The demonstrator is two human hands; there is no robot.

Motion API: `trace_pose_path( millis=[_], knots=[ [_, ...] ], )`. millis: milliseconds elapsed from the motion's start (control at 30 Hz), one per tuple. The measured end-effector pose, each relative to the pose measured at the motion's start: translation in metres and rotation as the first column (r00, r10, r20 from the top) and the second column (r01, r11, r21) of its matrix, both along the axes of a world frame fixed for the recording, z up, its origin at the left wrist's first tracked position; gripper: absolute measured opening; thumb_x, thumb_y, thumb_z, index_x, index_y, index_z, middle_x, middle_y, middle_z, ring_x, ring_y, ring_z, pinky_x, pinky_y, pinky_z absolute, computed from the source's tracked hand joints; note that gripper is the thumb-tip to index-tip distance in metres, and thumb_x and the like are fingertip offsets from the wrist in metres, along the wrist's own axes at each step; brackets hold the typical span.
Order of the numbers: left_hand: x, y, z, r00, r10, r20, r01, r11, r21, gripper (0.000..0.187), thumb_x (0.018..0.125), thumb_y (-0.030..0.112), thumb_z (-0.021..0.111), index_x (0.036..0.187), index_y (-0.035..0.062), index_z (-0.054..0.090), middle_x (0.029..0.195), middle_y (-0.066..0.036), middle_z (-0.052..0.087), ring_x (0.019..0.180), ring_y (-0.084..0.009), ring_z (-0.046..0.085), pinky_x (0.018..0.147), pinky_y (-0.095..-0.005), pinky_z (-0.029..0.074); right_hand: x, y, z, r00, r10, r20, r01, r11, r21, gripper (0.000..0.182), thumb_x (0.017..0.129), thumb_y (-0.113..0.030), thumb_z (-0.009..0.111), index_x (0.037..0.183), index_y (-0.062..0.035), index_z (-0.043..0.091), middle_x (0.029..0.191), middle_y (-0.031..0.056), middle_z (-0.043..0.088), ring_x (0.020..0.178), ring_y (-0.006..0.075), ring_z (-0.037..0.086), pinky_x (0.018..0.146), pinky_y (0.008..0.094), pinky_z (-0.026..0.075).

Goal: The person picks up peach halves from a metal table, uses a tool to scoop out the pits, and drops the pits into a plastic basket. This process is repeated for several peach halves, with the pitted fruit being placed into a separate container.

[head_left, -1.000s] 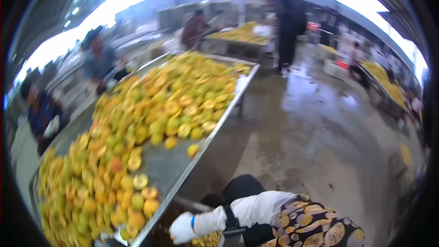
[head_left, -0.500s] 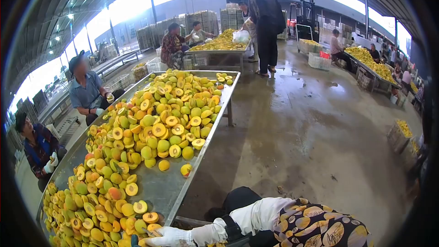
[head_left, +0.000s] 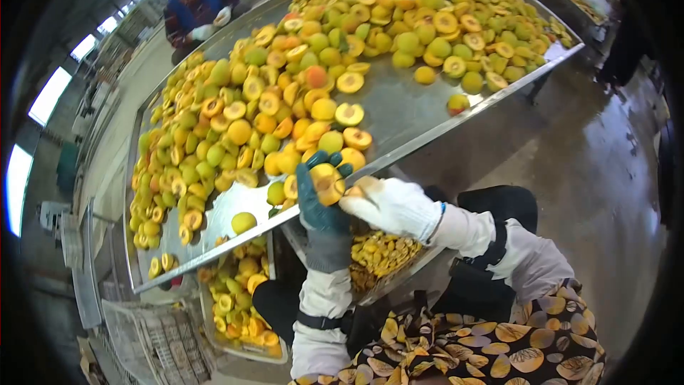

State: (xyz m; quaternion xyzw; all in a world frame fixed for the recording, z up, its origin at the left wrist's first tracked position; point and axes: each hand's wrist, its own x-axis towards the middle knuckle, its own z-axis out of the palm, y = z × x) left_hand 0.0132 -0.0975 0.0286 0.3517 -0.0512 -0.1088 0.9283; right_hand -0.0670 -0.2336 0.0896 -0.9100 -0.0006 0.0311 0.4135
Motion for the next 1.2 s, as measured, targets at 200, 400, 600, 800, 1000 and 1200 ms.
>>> trace_pose_path(
  millis=[200, 400, 600, 800, 1000, 1200],
  knots=[
    [-0.013, -0.009, 0.012, 0.998, 0.060, -0.012, -0.059, 0.998, 0.024, 0.056, 0.106, 0.049, 0.040, 0.125, -0.0014, 0.053, 0.110, -0.018, 0.065, 0.094, -0.0268, 0.066, 0.087, -0.0386, 0.055, -0.001, 0.004, -0.002, 0.978, -0.058, 0.202, 0.071, 0.996, -0.057, 0.050, 0.096, -0.053, 0.055, 0.101, -0.0046, 0.063, 0.075, 0.0214, 0.068, 0.073, 0.0385, 0.069, 0.063, 0.0464, 0.054],
    [-0.024, -0.017, 0.020, 0.978, 0.178, 0.106, -0.195, 0.962, 0.192, 0.058, 0.106, 0.049, 0.037, 0.122, -0.0033, 0.055, 0.108, -0.017, 0.066, 0.092, -0.0254, 0.066, 0.085, -0.0373, 0.055, 0.001, 0.007, -0.001, 0.987, -0.051, 0.151, 0.063, 0.995, -0.079, 0.047, 0.095, -0.051, 0.057, 0.101, -0.0053, 0.063, 0.078, 0.0202, 0.068, 0.075, 0.0382, 0.069, 0.064, 0.0457, 0.054],
    [-0.030, -0.016, 0.031, 0.928, 0.202, 0.313, -0.322, 0.858, 0.400, 0.051, 0.108, 0.045, 0.038, 0.117, -0.0014, 0.057, 0.105, -0.013, 0.065, 0.088, -0.0202, 0.064, 0.081, -0.0327, 0.054, 0.011, 0.009, -0.014, 0.982, 0.046, 0.181, -0.059, 0.996, 0.067, 0.052, 0.100, -0.052, 0.046, 0.097, -0.0027, 0.063, 0.075, 0.0225, 0.067, 0.069, 0.0353, 0.068, 0.060, 0.0443, 0.053],
    [-0.028, -0.013, 0.030, 0.869, 0.165, 0.467, -0.411, 0.767, 0.493, 0.042, 0.108, 0.038, 0.040, 0.112, 0.0001, 0.057, 0.102, -0.011, 0.067, 0.085, -0.0186, 0.064, 0.077, -0.0311, 0.055, 0.012, -0.001, 0.018, 0.862, 0.355, -0.362, 0.058, 0.639, 0.767, 0.049, 0.102, -0.050, 0.046, 0.088, -0.0041, 0.057, 0.056, 0.0077, 0.055, 0.039, 0.0168, 0.051, 0.036, 0.0297, 0.039],
    [-0.024, -0.008, 0.031, 0.876, 0.133, 0.463, -0.365, 0.812, 0.456, 0.050, 0.108, 0.043, 0.038, 0.117, -0.0019, 0.058, 0.106, -0.012, 0.066, 0.088, -0.0198, 0.064, 0.078, -0.0321, 0.054, 0.012, 0.001, 0.015, 0.845, 0.358, -0.397, 0.185, 0.501, 0.846, 0.044, 0.102, -0.042, 0.045, 0.087, -0.0022, 0.055, 0.051, 0.0045, 0.050, 0.035, 0.0149, 0.046, 0.034, 0.0278, 0.035],
    [-0.020, -0.011, 0.030, 0.876, 0.076, 0.476, -0.317, 0.835, 0.450, 0.053, 0.108, 0.043, 0.037, 0.120, -0.0046, 0.058, 0.108, -0.013, 0.066, 0.089, -0.0196, 0.065, 0.080, -0.0315, 0.054, 0.014, -0.005, 0.014, 0.825, 0.371, -0.426, 0.248, 0.440, 0.863, 0.045, 0.100, -0.043, 0.047, 0.086, -0.0012, 0.055, 0.051, 0.0051, 0.049, 0.035, 0.0163, 0.046, 0.034, 0.0291, 0.036]
  ],
)
